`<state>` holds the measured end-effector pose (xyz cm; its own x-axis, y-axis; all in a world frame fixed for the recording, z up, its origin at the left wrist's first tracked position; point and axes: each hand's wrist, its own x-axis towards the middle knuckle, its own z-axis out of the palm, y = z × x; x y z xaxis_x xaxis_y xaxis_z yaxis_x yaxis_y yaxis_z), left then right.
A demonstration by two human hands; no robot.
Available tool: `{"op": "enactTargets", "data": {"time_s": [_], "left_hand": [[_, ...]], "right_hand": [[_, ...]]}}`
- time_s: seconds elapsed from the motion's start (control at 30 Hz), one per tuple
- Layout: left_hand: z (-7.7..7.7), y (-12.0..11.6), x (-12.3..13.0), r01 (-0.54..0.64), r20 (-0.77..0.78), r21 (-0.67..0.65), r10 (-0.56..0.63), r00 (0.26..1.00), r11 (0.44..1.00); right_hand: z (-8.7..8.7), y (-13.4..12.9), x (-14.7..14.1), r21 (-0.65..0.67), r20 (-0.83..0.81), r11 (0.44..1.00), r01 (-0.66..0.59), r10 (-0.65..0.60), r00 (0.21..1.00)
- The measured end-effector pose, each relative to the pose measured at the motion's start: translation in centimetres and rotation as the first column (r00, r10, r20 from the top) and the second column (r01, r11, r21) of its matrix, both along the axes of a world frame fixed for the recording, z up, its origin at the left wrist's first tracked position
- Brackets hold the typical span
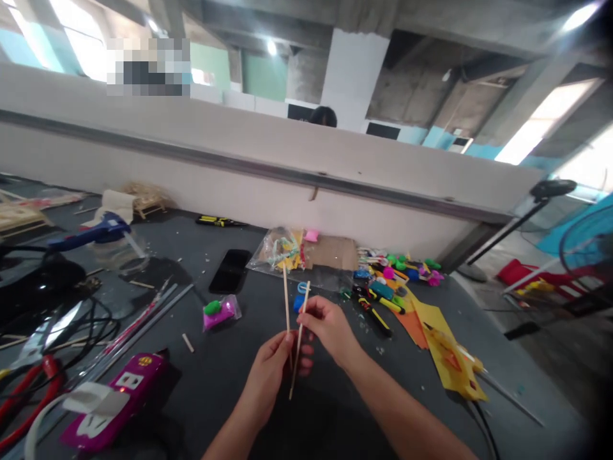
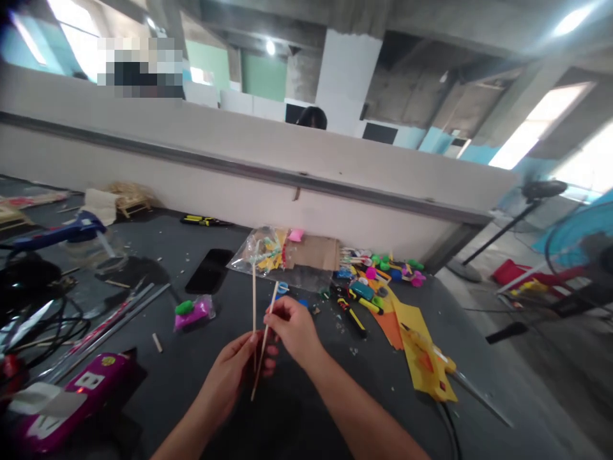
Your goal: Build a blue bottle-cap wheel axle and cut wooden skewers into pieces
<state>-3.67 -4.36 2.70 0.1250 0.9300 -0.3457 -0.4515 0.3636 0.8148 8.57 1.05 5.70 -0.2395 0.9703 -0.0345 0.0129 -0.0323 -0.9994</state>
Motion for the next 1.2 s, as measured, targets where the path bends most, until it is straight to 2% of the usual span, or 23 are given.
{"op": "enactTargets", "data": {"time_s": [0.1, 0.23, 0.33, 0.47, 0.7, 0.87, 1.03, 1.2], "left_hand": [[0.2, -0.5, 0.0, 0.095, -0.119, 0.033, -0.09, 0.989, 0.995], [0.5, -0.9, 0.1, 0.223, -0.255, 0.066, -0.2, 0.946, 0.972], [0.4, -1.1, 0.2, 0.261, -0.294, 0.099, -0.222, 0.93, 0.96], [0.3, -1.2, 0.4, 0.297, -0.308, 0.083, -0.259, 0.916, 0.951], [0.1, -1.1, 0.5, 0.204, -0.308, 0.104, -0.164, 0.937, 0.973], [-0.2, -1.1, 0.3, 0.228, -0.336, 0.125, -0.175, 0.926, 0.966], [-0.3, -1.3, 0.2, 0.228, -0.4, 0.215, -0.127, 0.908, 0.95], [0.0, -1.5, 0.0, 0.275, -0.44, 0.256, -0.141, 0.887, 0.927]], "right_hand": [[-0.2, 0.3, 0.2, 0.067, -0.009, 0.998, 0.003, -0.002, 1.0], [0.6, 0.5, 1.2, 0.043, -0.107, 0.999, -0.013, 0.017, 0.994], [0.9, 0.6, 1.5, 0.013, -0.174, 1.0, -0.009, 0.011, 0.985], [1.1, 0.4, 1.7, -0.018, -0.183, 0.996, -0.087, 0.083, 0.98], [2.8, -0.1, 3.0, 0.09, -0.174, 0.994, -0.062, 0.077, 0.982], [4.2, -0.6, 3.3, 0.117, -0.151, 0.992, -0.042, 0.059, 0.987], [4.5, -1.3, 3.0, 0.119, -0.097, 0.989, -0.085, 0.097, 0.991], [4.7, -1.8, 3.0, 0.143, -0.082, 0.983, -0.113, 0.126, 0.989]]}}
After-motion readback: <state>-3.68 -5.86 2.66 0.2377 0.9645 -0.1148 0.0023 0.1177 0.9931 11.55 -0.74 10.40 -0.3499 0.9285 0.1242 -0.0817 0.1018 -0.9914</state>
